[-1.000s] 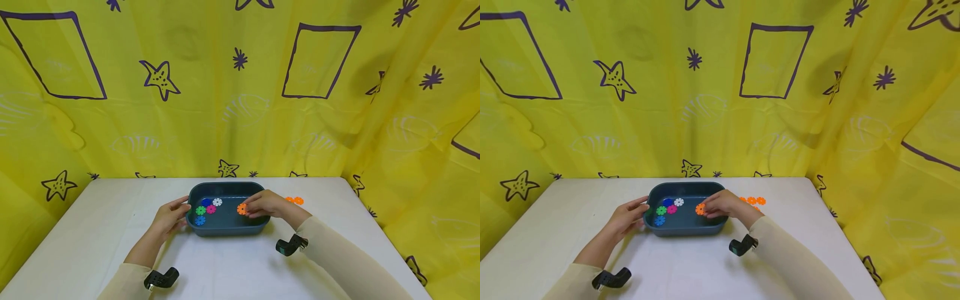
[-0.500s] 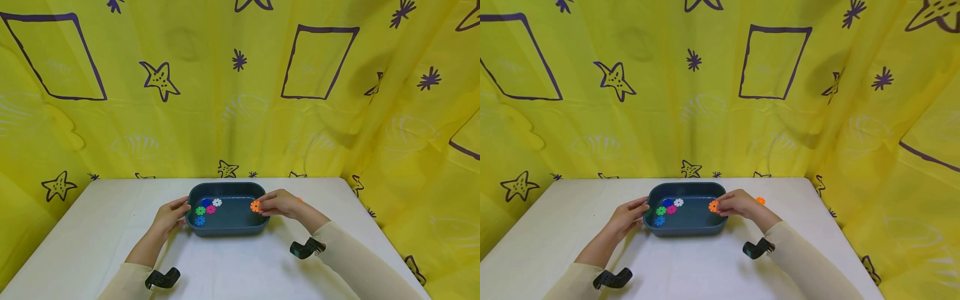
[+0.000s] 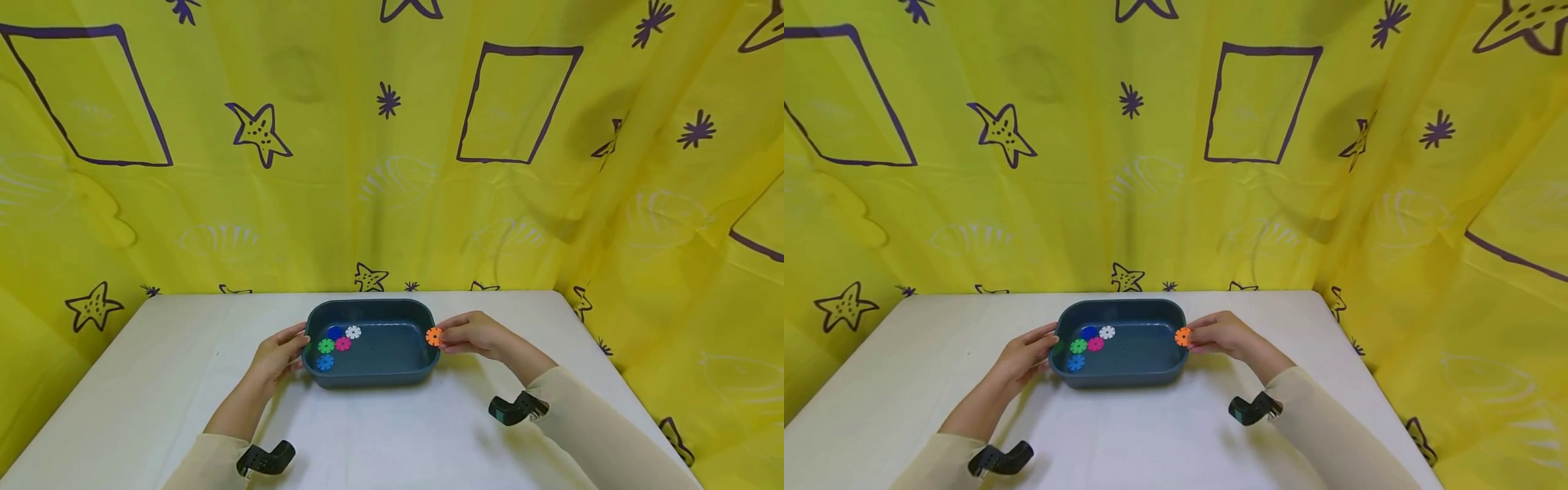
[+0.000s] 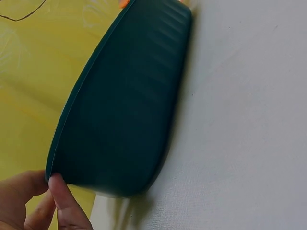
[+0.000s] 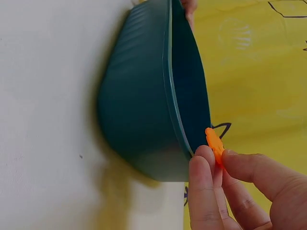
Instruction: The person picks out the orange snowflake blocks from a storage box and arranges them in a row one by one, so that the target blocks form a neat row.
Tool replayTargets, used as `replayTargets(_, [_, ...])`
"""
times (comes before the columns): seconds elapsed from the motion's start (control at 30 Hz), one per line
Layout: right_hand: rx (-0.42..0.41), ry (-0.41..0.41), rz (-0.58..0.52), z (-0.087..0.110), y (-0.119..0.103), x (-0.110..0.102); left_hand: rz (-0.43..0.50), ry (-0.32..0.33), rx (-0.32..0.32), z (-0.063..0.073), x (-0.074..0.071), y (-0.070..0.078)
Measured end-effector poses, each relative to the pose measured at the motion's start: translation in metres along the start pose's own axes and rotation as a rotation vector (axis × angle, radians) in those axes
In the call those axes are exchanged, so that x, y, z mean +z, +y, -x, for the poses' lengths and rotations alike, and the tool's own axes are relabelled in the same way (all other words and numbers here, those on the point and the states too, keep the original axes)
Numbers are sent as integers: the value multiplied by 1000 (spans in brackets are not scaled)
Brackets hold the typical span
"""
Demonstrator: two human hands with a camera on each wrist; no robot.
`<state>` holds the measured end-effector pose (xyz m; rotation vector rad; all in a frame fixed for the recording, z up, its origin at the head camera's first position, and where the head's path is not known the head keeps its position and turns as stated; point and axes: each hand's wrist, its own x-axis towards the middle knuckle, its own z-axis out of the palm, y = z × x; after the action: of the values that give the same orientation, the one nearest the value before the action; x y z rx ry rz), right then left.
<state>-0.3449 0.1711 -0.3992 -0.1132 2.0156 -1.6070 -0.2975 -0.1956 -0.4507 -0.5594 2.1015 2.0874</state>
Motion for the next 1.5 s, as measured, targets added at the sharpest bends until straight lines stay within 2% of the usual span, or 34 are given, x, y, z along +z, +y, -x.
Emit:
replayTargets(0.23, [-13, 0, -15, 2, 6, -11, 29, -5, -4, 0, 0, -1])
replayTargets(0.67, [18, 68, -44, 2, 19, -25, 32, -13, 7, 0, 0, -2])
replayTargets(1.03, [110, 150, 1, -5, 28, -34, 19, -10, 1, 0, 0, -2])
replayTargets(1.5, [145, 155, -32, -10, 40, -40, 19, -14, -8, 1, -1, 0])
